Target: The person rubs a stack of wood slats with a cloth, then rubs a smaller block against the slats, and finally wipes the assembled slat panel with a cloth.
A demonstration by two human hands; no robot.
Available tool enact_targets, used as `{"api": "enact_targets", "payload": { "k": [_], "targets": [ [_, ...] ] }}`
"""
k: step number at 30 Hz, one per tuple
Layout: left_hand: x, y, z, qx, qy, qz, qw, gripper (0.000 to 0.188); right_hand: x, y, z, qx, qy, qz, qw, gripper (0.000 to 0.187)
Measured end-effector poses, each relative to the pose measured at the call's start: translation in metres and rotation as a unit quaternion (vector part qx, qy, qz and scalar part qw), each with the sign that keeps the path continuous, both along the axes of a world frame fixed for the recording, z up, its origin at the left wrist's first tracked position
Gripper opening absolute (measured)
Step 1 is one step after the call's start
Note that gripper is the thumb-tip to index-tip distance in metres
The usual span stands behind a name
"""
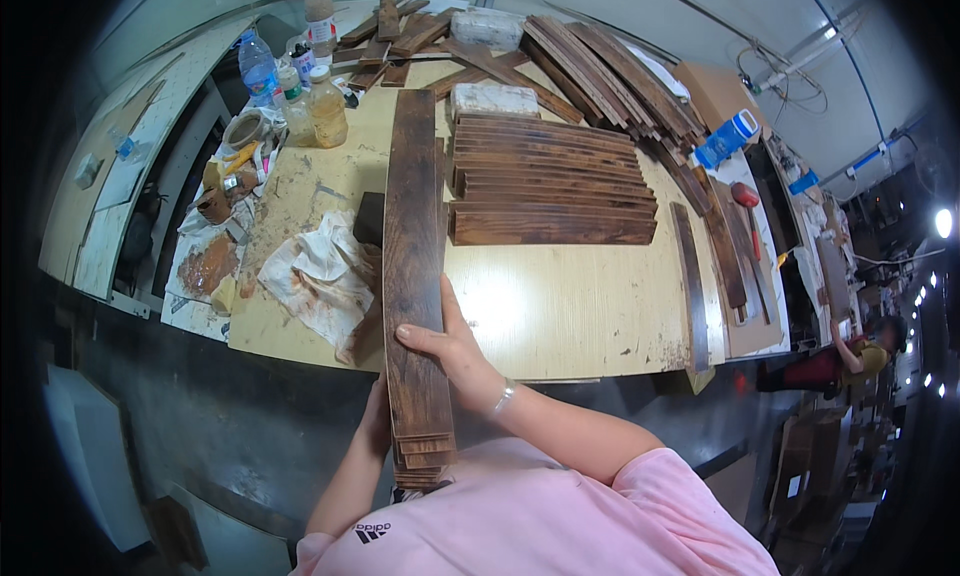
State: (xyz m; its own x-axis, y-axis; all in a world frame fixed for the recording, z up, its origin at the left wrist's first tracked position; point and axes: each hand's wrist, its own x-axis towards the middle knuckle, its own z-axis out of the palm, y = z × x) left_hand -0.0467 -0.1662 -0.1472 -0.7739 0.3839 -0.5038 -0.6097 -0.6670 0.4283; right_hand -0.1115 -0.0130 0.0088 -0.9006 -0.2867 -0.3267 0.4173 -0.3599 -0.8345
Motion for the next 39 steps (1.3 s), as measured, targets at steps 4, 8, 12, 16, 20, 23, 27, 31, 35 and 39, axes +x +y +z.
{"api": "enact_targets", "payload": {
  "k": [4, 8, 12, 16, 20, 23, 27, 31, 35, 39],
  "targets": [
    [0.011, 0.004, 0.003, -0.041, 0.013, 0.038, 0.998, 0.046, 0.006, 0.005, 0.003, -0.025, 0.002, 0.007, 1.0, 0.112],
    [0.012, -0.003, 0.023, -0.076, -0.031, 0.024, 0.996, 0.052, 0.012, 0.01, -0.011, -0.059, 0.024, 0.005, 0.998, 0.112],
    [0.007, -0.011, 0.042, -0.182, 0.022, 0.036, 0.982, 0.056, 0.017, 0.015, -0.003, -0.098, 0.046, 0.01, 0.994, 0.112],
    [-0.009, -0.007, 0.05, -0.193, 0.121, 0.025, 0.973, 0.047, 0.032, 0.029, 0.004, -0.117, 0.104, -0.032, 0.987, 0.109],
    [-0.033, 0.013, 0.068, -0.261, 0.166, -0.043, 0.95, 0.033, 0.059, 0.062, 0.0, -0.062, 0.124, -0.118, 0.983, 0.093],
    [-0.054, 0.037, 0.065, -0.341, 0.203, -0.114, 0.911, 0.034, 0.08, 0.08, -0.008, -0.127, 0.109, -0.222, 0.961, 0.069],
    [-0.083, 0.067, 0.049, -0.393, 0.264, -0.232, 0.85, 0.046, 0.104, 0.104, -0.01, -0.164, 0.048, -0.35, 0.921, 0.061],
    [-0.11, 0.1, 0.047, -0.495, 0.298, -0.347, 0.739, 0.066, 0.115, 0.113, -0.051, -0.215, 0.038, -0.458, 0.862, 0.057],
    [-0.152, 0.135, 0.054, -0.583, 0.345, -0.393, 0.622, 0.08, 0.11, 0.121, -0.103, -0.29, 0.028, -0.488, 0.823, 0.059],
    [-0.2, 0.177, 0.079, -0.601, 0.414, -0.413, 0.545, 0.086, 0.088, 0.124, -0.149, -0.354, 0.032, -0.462, 0.813, 0.065]
  ]
}}
